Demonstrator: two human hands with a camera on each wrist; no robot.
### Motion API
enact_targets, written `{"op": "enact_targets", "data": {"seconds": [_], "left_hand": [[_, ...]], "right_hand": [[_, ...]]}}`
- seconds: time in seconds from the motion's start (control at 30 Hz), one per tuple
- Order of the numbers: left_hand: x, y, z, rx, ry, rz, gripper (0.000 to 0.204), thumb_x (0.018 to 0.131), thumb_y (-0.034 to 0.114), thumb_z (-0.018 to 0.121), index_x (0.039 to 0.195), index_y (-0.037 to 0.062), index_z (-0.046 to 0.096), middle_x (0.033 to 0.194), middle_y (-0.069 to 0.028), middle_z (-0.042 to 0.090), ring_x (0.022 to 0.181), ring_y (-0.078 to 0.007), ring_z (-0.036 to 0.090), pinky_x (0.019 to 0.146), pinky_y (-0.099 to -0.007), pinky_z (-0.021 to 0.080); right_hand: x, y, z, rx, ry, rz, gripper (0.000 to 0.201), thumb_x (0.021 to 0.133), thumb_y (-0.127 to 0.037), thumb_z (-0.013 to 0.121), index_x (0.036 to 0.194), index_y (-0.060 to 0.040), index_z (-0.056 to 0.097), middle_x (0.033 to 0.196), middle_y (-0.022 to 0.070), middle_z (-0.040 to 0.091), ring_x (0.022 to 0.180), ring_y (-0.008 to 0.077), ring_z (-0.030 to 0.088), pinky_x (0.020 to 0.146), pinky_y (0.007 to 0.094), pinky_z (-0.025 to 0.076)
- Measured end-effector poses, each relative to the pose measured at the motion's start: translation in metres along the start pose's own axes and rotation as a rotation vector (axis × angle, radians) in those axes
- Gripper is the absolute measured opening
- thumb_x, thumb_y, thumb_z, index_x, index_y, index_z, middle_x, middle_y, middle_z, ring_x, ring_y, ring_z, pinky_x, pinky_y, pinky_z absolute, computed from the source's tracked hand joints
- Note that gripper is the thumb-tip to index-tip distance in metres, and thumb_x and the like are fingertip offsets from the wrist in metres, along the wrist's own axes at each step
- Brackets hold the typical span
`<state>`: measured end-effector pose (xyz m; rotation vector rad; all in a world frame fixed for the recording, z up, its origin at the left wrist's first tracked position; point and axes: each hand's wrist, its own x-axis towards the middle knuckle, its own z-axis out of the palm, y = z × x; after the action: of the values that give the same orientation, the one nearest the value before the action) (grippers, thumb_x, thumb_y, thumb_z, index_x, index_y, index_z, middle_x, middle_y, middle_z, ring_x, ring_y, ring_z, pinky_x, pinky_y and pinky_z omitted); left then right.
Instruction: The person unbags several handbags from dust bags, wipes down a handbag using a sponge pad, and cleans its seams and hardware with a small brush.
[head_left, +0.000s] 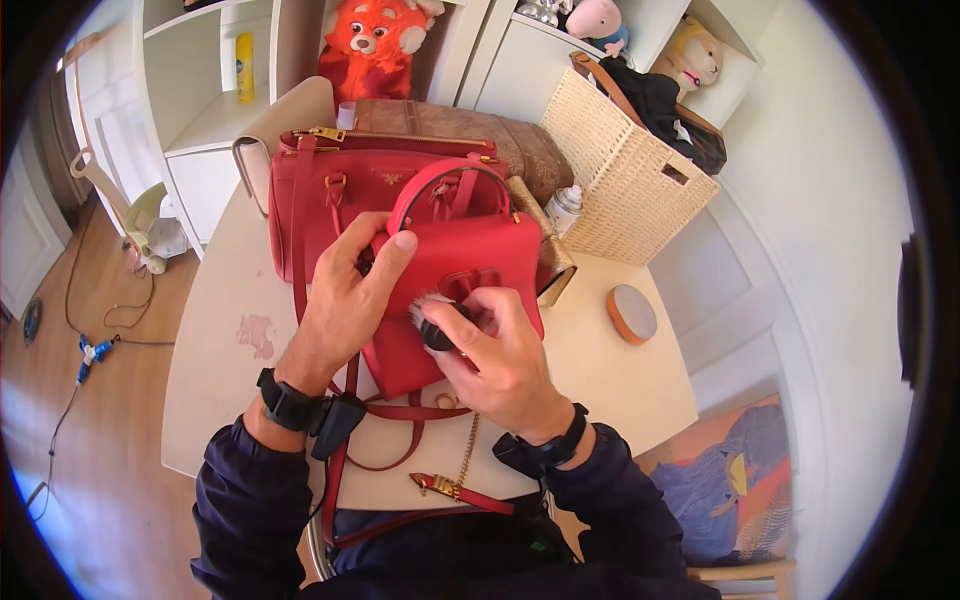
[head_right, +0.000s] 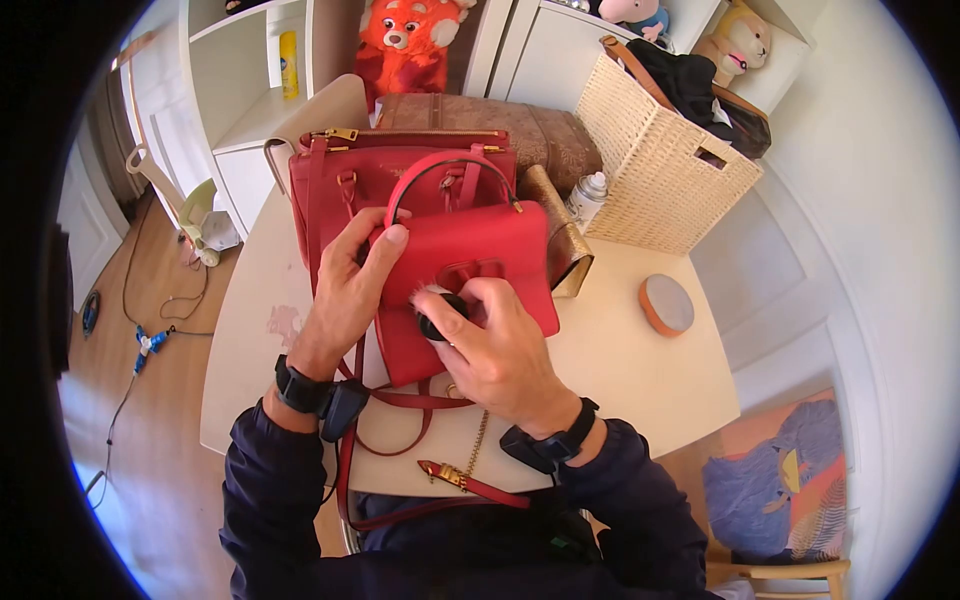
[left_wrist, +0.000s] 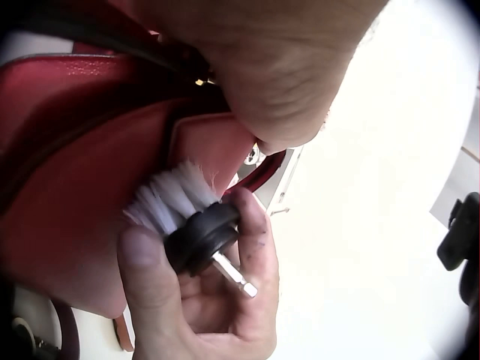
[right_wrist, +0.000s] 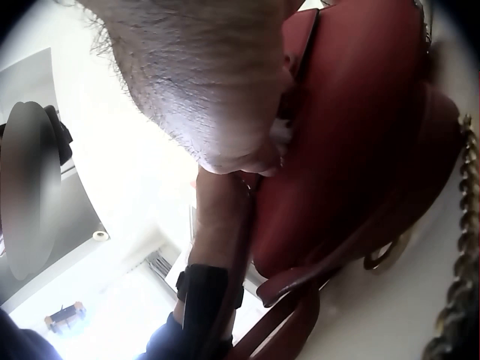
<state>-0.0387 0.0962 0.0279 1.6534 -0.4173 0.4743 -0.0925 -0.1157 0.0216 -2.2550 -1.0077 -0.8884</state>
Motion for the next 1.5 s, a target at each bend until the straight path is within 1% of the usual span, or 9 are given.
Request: {"op": "enact_targets", "data": {"seconds": [0.47, 0.67, 0.9, 0.93, 0.97, 1.07, 1.33, 1.4, 1.5], "left_hand": [[-0.003, 0.001, 0.003, 0.024, -0.006, -0.083, 0.041, 0.111, 0.034, 0.07, 0.129, -0.0022, 0.07, 0.08, 0.0002, 0.057, 0.073, -0.0072, 0.048, 0.064, -0.0285, 0.043], [-0.003, 0.0, 0.003, 0.015, 0.002, -0.072, 0.042, 0.11, 0.034, 0.07, 0.13, -0.0025, 0.069, 0.079, 0.0006, 0.055, 0.072, -0.0074, 0.047, 0.062, -0.0292, 0.042], [-0.003, -0.006, 0.003, 0.064, 0.018, -0.043, 0.042, 0.11, 0.035, 0.07, 0.129, -0.0027, 0.069, 0.078, -0.0006, 0.055, 0.071, -0.0084, 0.047, 0.063, -0.0297, 0.043], [-0.003, -0.001, 0.002, 0.07, -0.008, -0.086, 0.04, 0.112, 0.033, 0.068, 0.13, -0.0028, 0.069, 0.088, -0.0021, 0.061, 0.083, -0.009, 0.052, 0.075, -0.0289, 0.047], [-0.003, 0.002, 0.001, 0.077, -0.031, -0.128, 0.038, 0.114, 0.031, 0.065, 0.13, -0.0029, 0.069, 0.098, -0.0035, 0.068, 0.094, -0.0096, 0.057, 0.087, -0.0281, 0.051], [-0.002, -0.002, 0.001, 0.085, -0.019, -0.095, 0.038, 0.114, 0.031, 0.065, 0.13, -0.0031, 0.069, 0.096, -0.0031, 0.067, 0.092, -0.0092, 0.057, 0.084, -0.028, 0.05], [-0.002, 0.001, 0.0, 0.085, -0.036, -0.139, 0.04, 0.114, 0.033, 0.066, 0.13, -0.0031, 0.068, 0.092, -0.0009, 0.062, 0.089, -0.008, 0.053, 0.08, -0.0273, 0.048], [-0.003, -0.001, 0.002, 0.081, -0.038, -0.127, 0.04, 0.113, 0.034, 0.066, 0.13, -0.0031, 0.068, 0.092, -0.0005, 0.061, 0.088, -0.0079, 0.052, 0.079, -0.0272, 0.047], [-0.003, -0.002, 0.003, 0.064, 0.022, -0.04, 0.041, 0.11, 0.034, 0.07, 0.129, -0.0022, 0.069, 0.078, 0.0003, 0.054, 0.071, -0.0076, 0.046, 0.062, -0.0291, 0.041]], "right_hand": [[-0.011, 0.011, -0.025, -0.072, 0.046, 0.144, 0.058, 0.082, -0.002, 0.089, 0.137, -0.0124, 0.073, 0.112, 0.0143, 0.059, 0.088, 0.028, 0.066, 0.077, 0.0369, 0.058], [-0.024, 0.027, -0.036, -0.091, 0.178, 0.422, 0.056, 0.083, -0.001, 0.088, 0.137, -0.0049, 0.072, 0.116, 0.0177, 0.06, 0.101, 0.0315, 0.067, 0.089, 0.0397, 0.057], [-0.009, -0.015, -0.012, -0.015, -0.007, 0.012, 0.062, 0.08, -0.004, 0.091, 0.138, -0.0115, 0.073, 0.116, 0.0138, 0.062, 0.095, 0.0294, 0.069, 0.077, 0.0383, 0.061], [-0.007, -0.016, -0.007, 0.037, -0.101, -0.06, 0.063, 0.079, -0.005, 0.091, 0.138, -0.0125, 0.073, 0.116, 0.0131, 0.063, 0.094, 0.0295, 0.069, 0.077, 0.0379, 0.06], [-0.005, -0.016, -0.003, 0.032, -0.097, -0.057, 0.063, 0.079, -0.005, 0.091, 0.138, -0.0125, 0.073, 0.116, 0.0131, 0.063, 0.094, 0.0295, 0.069, 0.077, 0.0379, 0.06], [-0.001, -0.011, 0.001, 0.104, -0.07, -0.037, 0.063, 0.078, -0.006, 0.091, 0.138, -0.0135, 0.073, 0.113, 0.0131, 0.062, 0.09, 0.0299, 0.068, 0.074, 0.0385, 0.06], [-0.022, 0.029, -0.035, -0.086, 0.024, 0.191, 0.055, 0.083, -0.007, 0.09, 0.136, -0.011, 0.074, 0.107, 0.0135, 0.06, 0.089, 0.0281, 0.066, 0.074, 0.0358, 0.057], [-0.028, 0.039, -0.042, -0.057, 0.125, 0.451, 0.055, 0.084, -0.006, 0.09, 0.136, -0.01, 0.073, 0.107, 0.0121, 0.061, 0.089, 0.0254, 0.065, 0.075, 0.0338, 0.056], [-0.025, 0.039, -0.042, 0.007, 0.215, 0.425, 0.055, 0.084, -0.006, 0.091, 0.136, -0.0061, 0.073, 0.11, 0.0118, 0.063, 0.095, 0.0242, 0.063, 0.08, 0.0348, 0.055]]}}
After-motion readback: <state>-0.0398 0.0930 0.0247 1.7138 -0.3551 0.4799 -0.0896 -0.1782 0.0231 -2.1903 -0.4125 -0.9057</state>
